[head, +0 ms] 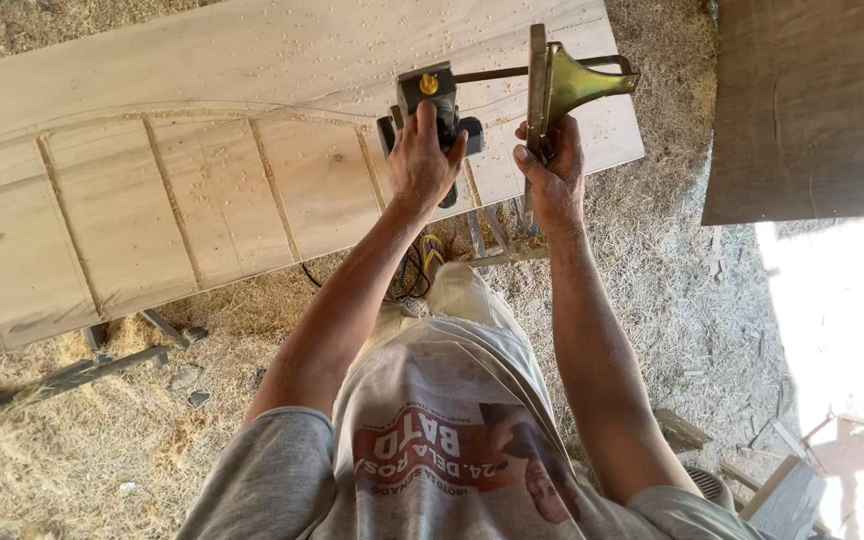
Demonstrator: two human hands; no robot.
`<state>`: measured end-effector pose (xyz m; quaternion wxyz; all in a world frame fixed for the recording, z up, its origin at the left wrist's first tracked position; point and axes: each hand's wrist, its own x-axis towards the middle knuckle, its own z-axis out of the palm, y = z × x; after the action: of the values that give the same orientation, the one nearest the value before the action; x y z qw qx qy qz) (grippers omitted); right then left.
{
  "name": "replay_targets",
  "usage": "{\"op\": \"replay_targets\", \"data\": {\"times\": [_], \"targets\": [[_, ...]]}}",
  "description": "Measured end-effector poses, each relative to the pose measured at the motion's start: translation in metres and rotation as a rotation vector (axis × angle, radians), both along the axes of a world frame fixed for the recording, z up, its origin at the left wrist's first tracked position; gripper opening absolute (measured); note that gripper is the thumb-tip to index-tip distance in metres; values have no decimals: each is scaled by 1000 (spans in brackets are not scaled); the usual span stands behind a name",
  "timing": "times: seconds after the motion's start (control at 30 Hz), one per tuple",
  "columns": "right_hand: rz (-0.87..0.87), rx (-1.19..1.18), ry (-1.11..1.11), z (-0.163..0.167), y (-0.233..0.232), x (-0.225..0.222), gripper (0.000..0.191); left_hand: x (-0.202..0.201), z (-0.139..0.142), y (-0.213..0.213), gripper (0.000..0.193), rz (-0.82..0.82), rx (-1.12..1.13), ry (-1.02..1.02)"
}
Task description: The person uses an electric router to cut grooves along marked lines on a large wooden board, guided by a square. They hammer a wooden strip, measure with a tape measure, mark lines with a pencil, and reposition the board while routing multiple grooves.
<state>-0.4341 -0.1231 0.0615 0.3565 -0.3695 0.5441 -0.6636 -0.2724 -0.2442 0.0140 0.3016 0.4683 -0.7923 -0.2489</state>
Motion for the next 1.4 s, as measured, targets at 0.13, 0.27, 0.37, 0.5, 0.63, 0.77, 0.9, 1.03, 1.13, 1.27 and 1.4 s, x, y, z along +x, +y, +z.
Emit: {"op": "replay_targets", "data": {"times": [0.13, 0.27, 0.37, 0.5, 0.63, 0.77, 0.9, 1.03, 1.13, 1.27, 1.4], "targets": [[62, 24, 56, 22, -2, 12, 41, 0, 6, 4, 58, 45, -54, -153], [75, -79, 54, 29, -22, 20, 51, 4, 18, -1, 75, 83, -105, -108], [112, -90, 19, 25, -38, 20, 48, 7, 19, -7, 87, 105, -122, 13], [239, -63, -175, 15, -51, 15, 45, 10, 11, -13, 71, 128, 1, 242], [376, 41, -188, 7, -64, 13, 44, 20, 8, -23, 24, 166, 182, 299], [507, 39, -401, 3, -81, 20, 46, 24, 10, -16, 28, 171, 219, 328], [572, 57, -346, 1, -99, 22, 47, 18, 9, -14, 32, 184, 169, 461], [592, 81, -283, -1, -113, 17, 50, 29, 10, -26, 23, 428, 249, 116], [589, 110, -248, -3, -120, 15, 51, 53, 23, -42, 37, 479, 181, 29], [614, 87, -216, -5, -125, 15, 51, 51, 59, -94, 50, 324, -269, 140], [627, 120, -126, -3, -130, 11, 53, 12, 75, -118, 86, 96, 183, 222]]}}
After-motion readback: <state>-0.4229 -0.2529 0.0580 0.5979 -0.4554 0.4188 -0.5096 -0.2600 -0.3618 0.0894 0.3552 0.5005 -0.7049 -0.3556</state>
